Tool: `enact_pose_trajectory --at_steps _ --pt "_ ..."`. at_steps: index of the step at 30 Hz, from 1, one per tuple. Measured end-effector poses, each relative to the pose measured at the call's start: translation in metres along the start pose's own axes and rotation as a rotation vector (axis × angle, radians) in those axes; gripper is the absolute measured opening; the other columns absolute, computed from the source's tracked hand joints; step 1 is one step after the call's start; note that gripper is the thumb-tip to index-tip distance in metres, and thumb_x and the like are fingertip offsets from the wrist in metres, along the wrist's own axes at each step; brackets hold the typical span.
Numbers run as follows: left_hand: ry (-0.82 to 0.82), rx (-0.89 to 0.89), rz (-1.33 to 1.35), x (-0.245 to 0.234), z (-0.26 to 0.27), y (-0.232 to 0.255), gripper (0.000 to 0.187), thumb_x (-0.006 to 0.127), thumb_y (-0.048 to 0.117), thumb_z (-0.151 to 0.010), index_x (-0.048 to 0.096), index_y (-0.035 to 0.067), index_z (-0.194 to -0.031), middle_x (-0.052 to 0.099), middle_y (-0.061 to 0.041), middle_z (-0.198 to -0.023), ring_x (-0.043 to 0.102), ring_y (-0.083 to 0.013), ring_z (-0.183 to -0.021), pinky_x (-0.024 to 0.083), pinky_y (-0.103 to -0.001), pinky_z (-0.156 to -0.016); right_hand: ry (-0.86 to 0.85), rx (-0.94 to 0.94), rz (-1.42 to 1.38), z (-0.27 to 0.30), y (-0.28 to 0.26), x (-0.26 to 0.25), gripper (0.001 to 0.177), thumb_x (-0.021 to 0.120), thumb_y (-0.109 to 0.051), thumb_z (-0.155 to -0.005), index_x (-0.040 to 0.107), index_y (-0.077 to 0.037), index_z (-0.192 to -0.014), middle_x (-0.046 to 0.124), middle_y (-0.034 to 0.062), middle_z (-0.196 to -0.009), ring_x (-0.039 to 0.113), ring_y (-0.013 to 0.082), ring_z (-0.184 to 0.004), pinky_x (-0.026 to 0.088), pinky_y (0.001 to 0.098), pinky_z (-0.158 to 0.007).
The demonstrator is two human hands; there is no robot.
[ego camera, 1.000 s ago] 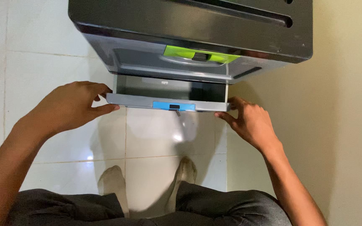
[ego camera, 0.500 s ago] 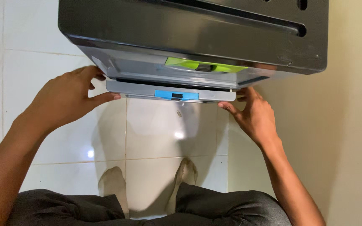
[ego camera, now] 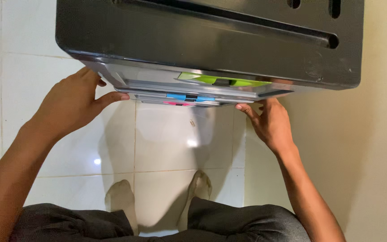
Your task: The person assembles a small plastic drawer unit by attaching a black lid to the top and securing it with clips. They then test the drawers by opening and closing each one.
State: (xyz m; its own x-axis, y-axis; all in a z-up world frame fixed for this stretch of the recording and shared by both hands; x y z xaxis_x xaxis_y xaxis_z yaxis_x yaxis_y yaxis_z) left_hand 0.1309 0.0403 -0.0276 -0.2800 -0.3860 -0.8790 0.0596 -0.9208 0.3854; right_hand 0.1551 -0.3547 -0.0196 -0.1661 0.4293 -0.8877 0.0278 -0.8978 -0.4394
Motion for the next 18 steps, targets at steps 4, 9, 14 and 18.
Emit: enact_pose_trajectory --at_steps 4,9,14,18 --pt "-0.005 -0.019 0.011 -0.002 -0.004 0.000 0.057 0.069 0.057 -0.088 0.069 0.006 -0.113 0.071 -0.013 -0.093 0.067 -0.0300 -0.071 0.054 -0.045 -0.066 0.015 -0.034 -0.026 -0.007 0.004 0.002 0.055 0.076 -0.049 -0.087 0.071 -0.003 -0.116 0.076 0.0173 -0.107 0.071 0.0350 -0.094 0.057 0.0450 -0.084" --pt "-0.042 -0.040 -0.034 0.003 -0.010 -0.003 0.053 0.069 0.056 -0.090 0.074 0.009 -0.114 0.065 -0.018 -0.066 0.065 -0.0317 -0.063 0.052 -0.046 -0.064 -0.002 0.017 0.000 -0.010 0.012 0.005 0.051 0.076 -0.051 -0.084 0.078 -0.006 -0.108 0.075 0.0175 -0.103 0.071 0.0337 -0.095 0.056 0.0461 -0.080" --pt "-0.068 -0.040 -0.053 0.008 -0.012 -0.007 0.052 0.066 0.057 -0.093 0.075 0.010 -0.114 0.063 -0.017 -0.069 0.063 -0.0320 -0.067 0.053 -0.046 -0.065 -0.015 0.026 -0.026 -0.012 0.012 0.006 0.052 0.076 -0.050 -0.086 0.076 -0.004 -0.109 0.076 0.0177 -0.101 0.072 0.0337 -0.093 0.056 0.0454 -0.080" --pt "-0.050 -0.027 0.035 0.016 -0.015 -0.012 0.057 0.068 0.058 -0.084 0.077 0.008 -0.110 0.074 -0.016 -0.097 0.071 -0.0322 -0.084 0.057 -0.047 -0.073 -0.083 0.078 -0.088 -0.011 0.022 0.013 0.057 0.073 -0.052 -0.085 0.073 -0.003 -0.115 0.078 0.0169 -0.103 0.075 0.0312 -0.096 0.057 0.0435 -0.083"
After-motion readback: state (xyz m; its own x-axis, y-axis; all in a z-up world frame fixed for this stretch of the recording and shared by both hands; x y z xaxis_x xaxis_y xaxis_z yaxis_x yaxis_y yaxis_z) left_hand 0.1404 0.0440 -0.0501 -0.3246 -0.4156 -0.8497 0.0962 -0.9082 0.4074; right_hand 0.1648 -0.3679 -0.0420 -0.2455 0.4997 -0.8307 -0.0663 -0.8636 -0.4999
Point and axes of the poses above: each hand's wrist, its own z-axis away from the middle knuckle, its own x-axis out of the palm, y = z × x, the point moved 8 cm from there along -z, towards the middle knuckle
